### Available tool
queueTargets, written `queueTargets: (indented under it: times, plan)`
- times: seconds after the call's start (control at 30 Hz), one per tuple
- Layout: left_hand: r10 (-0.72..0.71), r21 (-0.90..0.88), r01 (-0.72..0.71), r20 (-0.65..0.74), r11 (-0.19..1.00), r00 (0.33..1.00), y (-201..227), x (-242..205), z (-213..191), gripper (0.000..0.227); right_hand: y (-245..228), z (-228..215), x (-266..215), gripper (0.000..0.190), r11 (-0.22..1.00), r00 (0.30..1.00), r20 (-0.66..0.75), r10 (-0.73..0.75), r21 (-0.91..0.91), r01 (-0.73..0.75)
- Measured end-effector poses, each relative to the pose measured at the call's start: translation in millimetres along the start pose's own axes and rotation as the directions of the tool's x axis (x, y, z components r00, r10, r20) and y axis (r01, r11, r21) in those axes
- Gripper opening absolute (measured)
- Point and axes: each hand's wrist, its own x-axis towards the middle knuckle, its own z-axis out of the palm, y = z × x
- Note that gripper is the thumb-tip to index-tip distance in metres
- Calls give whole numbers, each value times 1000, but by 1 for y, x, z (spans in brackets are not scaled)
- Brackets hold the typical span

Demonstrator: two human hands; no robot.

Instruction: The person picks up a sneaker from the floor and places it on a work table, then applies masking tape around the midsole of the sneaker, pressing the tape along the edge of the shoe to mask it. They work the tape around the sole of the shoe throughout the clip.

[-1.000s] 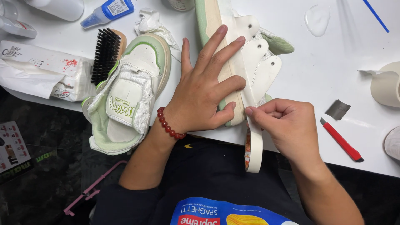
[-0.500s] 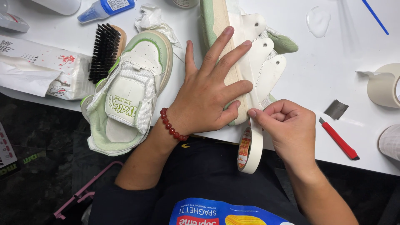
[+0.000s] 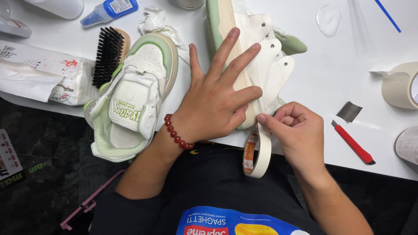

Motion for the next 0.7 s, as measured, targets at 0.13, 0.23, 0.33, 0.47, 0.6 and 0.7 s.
queueTargets:
  times: [0.13,0.23,0.33,0.47,0.6,0.7]
  plan:
    - [7,-41,-6,37,999,999,5,3,-3,16,2,2,-3,15,1000,999,-31,-21,5,21]
    - [5,-61,-1,70,998,998,6,3,-5,16,2,3,-6,16,1000,998,-53,-24,15,25]
    - [-32,-54,37,97,998,995,5,4,-8,14,5,2,-5,16,999,998,-57,-27,39,29]
    - [-54,-31,58,95,998,994,7,3,-8,14,13,1,-9,16,993,998,-44,-48,107,52]
    - [-32,-19,33,67,999,997,6,0,-5,10,17,1,-9,15,994,996,-47,-75,76,78]
    - [-14,-20,16,63,1000,998,5,0,-5,13,16,1,-9,15,994,993,-42,-106,24,107]
